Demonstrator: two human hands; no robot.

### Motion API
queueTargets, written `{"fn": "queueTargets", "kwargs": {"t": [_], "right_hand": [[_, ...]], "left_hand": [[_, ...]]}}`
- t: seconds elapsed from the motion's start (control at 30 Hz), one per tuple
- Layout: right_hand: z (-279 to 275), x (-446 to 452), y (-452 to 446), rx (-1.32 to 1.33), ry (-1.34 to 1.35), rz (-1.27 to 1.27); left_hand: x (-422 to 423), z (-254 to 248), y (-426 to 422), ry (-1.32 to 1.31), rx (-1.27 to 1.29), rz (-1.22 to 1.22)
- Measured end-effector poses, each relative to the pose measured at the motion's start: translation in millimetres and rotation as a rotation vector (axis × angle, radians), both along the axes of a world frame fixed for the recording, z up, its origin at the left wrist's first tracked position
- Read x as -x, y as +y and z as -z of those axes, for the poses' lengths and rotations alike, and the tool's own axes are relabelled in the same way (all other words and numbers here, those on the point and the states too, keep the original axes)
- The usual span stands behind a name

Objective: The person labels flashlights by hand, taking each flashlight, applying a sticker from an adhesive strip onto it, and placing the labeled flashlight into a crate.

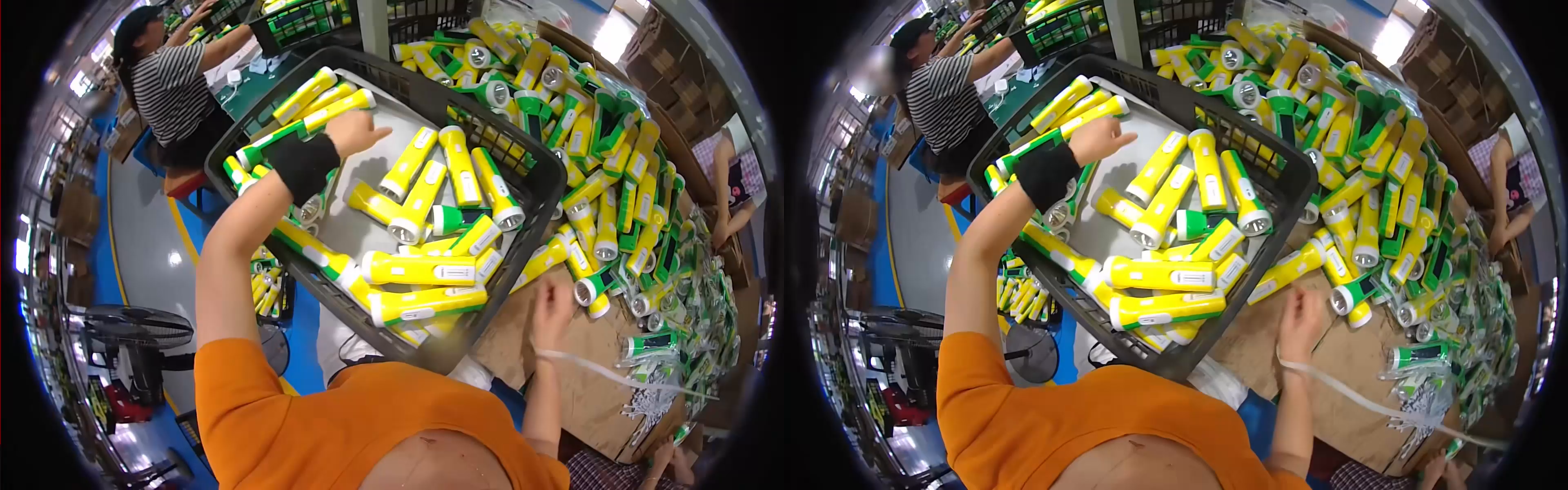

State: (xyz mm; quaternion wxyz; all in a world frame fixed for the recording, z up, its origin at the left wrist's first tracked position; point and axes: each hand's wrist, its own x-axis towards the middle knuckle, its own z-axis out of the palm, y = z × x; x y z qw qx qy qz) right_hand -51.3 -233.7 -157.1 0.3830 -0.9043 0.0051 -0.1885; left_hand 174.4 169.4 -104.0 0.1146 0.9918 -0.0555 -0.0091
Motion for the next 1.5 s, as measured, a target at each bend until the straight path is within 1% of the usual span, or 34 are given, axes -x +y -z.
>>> {"fn": "queueTargets", "kwargs": {"t": [0.03, 0.1, 0.13, 0.17, 0.2, 0.23, 0.3, 0.37, 0.4, 0.43, 0.5, 0.57, 0.6, 0.63, 0.73, 0.77, 0.83, 0.87, 0.9, 0.97, 1.0, 1.03, 1.07, 1.1, 1.13, 1.17, 1.2, 1.23, 1.27, 1.3, 1.33, 1.4, 1.47, 1.5], "right_hand": [[-12, -7, 4, -0.016, -0.093, 0.032], [-42, -21, 18, -0.129, -0.176, 0.057], [-55, -27, 26, -0.119, -0.175, 0.069], [-68, -32, 35, -0.184, -0.202, -0.017], [-82, -35, 44, -0.249, -0.230, -0.101], [-97, -36, 56, -0.299, -0.171, -0.154], [-106, -41, 68, -0.506, -0.084, -0.324], [-111, -45, 76, -0.758, 0.073, -0.399], [-108, -48, 77, -0.821, 0.121, -0.428], [-110, -51, 79, -0.826, 0.117, -0.414], [-113, -58, 85, -0.951, 0.335, -0.549], [-109, -60, 97, -1.010, 0.338, -0.577], [-109, -59, 104, -1.009, 0.382, -0.676], [-109, -58, 112, -1.006, 0.424, -0.773], [-113, -51, 129, -1.084, 0.408, -0.778], [-113, -53, 130, -1.087, 0.392, -0.766], [-109, -61, 125, -1.223, 0.103, -0.688], [-106, -66, 121, -1.288, 0.016, -0.720], [-107, -67, 116, -1.285, 0.001, -0.709], [-110, -66, 109, -1.393, -0.083, -0.731], [-111, -64, 104, -1.392, -0.067, -0.653], [-112, -62, 98, -1.385, -0.069, -0.650], [-111, -63, 95, -1.389, -0.061, -0.691], [-110, -61, 96, -1.357, -0.043, -0.614], [-109, -61, 98, -1.314, -0.048, -0.563], [-108, -60, 99, -1.216, -0.077, -0.536], [-107, -61, 101, -1.135, -0.101, -0.539], [-112, -57, 106, -1.054, -0.085, -0.531], [-119, -53, 113, -0.991, -0.032, -0.478], [-118, -53, 117, -0.947, -0.032, -0.535], [-118, -54, 116, -0.940, 0.006, -0.536], [-122, -55, 119, -0.924, 0.042, -0.560], [-126, -57, 119, -0.908, 0.031, -0.475], [-124, -59, 117, -0.902, 0.041, -0.491]], "left_hand": [[8, 7, 5, 0.071, 0.035, -0.022], [1, 35, 4, 0.260, 0.327, 0.043], [-1, 46, -6, 0.243, 0.357, 0.068], [-3, 53, -21, 0.227, 0.387, 0.095], [-5, 54, -34, 0.328, 0.308, 0.128], [-9, 77, -43, 0.226, 0.315, 0.088], [-6, 57, -48, 0.346, 0.394, -0.035], [3, 29, -39, 0.570, 0.858, -0.082], [9, 30, -39, 0.564, 1.092, -0.142], [20, 20, -43, 0.574, 1.083, -0.133], [49, -20, -51, 0.596, 1.480, -0.049], [65, -38, -65, 0.576, 1.624, 0.110], [68, -35, -71, 0.370, 1.541, 0.182], [74, -39, -79, 0.376, 1.534, 0.187], [95, -58, -105, 0.350, 1.762, 0.166], [104, -66, -111, 0.439, 1.831, 0.185], [114, -76, -117, 0.465, 1.865, 0.310], [117, -72, -120, 0.319, 1.909, 0.456], [120, -74, -120, 0.302, 1.791, 0.542], [124, -83, -117, 0.378, 1.553, 0.729], [120, -87, -107, 0.291, 1.275, 0.870], [117, -83, -102, 0.254, 1.157, 0.975], [117, -84, -93, 0.272, 1.023, 0.999], [115, -65, -95, 0.504, 1.328, 1.012], [114, -63, -96, 0.589, 1.476, 1.048], [118, -75, -93, 0.743, 1.575, 0.894], [112, -73, -96, 0.560, 1.480, 0.762], [117, -85, -99, 0.552, 1.450, 0.607], [121, -90, -103, 0.426, 1.325, 0.465], [119, -74, -110, 0.342, 1.287, 0.520], [116, -59, -119, 0.259, 1.316, 0.539], [115, -52, -121, 0.149, 1.342, 0.551], [117, -56, -118, 0.404, 1.518, 0.513], [118, -57, -115, 0.389, 1.526, 0.499]]}}
